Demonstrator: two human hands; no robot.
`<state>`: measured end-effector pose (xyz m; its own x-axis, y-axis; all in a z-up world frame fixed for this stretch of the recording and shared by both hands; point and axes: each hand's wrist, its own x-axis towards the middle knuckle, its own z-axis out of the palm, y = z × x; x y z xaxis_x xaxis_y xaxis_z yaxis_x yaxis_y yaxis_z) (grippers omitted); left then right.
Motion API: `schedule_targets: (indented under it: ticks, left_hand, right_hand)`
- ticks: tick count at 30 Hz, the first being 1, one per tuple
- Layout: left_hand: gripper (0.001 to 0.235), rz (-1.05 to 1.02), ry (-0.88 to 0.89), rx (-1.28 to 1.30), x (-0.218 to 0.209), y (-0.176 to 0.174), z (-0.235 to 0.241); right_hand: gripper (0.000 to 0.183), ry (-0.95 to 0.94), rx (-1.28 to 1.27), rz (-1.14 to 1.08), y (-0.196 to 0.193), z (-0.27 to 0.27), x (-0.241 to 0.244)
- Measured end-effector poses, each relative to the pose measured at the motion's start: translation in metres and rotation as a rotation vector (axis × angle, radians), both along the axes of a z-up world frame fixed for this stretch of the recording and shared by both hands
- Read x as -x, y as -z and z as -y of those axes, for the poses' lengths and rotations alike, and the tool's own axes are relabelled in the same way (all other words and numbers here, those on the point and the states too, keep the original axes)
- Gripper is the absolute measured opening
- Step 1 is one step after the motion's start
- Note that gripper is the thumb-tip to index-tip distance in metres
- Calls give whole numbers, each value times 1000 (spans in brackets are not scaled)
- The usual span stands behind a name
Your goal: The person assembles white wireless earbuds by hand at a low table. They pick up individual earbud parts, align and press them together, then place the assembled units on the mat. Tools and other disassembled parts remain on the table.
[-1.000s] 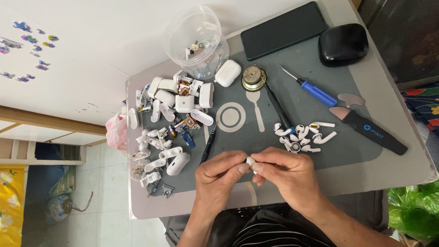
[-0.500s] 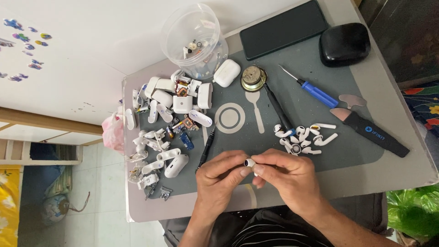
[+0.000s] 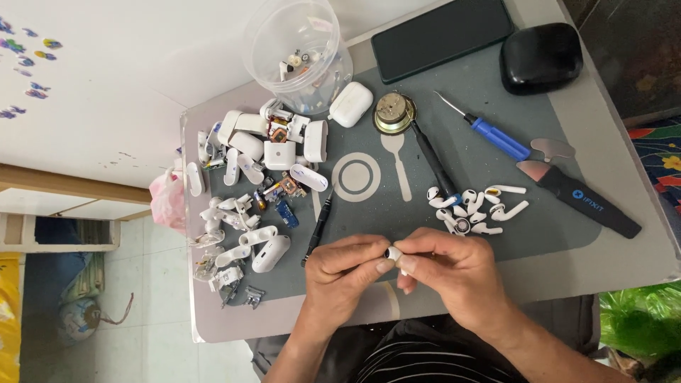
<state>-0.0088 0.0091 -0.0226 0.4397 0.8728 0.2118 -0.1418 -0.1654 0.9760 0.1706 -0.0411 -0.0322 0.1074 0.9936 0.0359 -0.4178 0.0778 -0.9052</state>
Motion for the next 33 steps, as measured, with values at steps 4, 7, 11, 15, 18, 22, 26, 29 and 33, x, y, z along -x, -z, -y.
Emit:
schedule_targets:
  ticks: [4,7,11,15,18,22,26,29,33]
  left_hand:
    - [20,-131,-27,-172,-4,-12,4]
    - [23,-72,-44,-206,-4,-7,5]
    - [19,-147,-25,-152,1,-23,4]
    - [16,-392,39,-212,15,-48,1]
    - [16,-442,74,-220,12,-56,-5]
    - [9,-419,67,-253,1,-57,-7]
    - [8,-383,10,-268,-2,-48,-10]
    - [9,-367,-13,-296,0,-40,-12]
    - [16,-352,88,-237,11,-32,-19]
  right_hand:
    - [18,-10,-56,-95,8,-1,0]
    - [18,-15,-47,-101,6,1,0]
    - [17,31,-112,196,-7,3,2]
    - [15,4,-186,273,-9,3,8]
    - [18,-31,39,140,-3,-1,5]
    - [29,13,334,29,-4,-6,2]
    - [20,-147,346,167,-20,-9,-2]
    - [32,-253,288,277,-18,-7,-4]
    - [34,-294,221,369,-10,-7,-4]
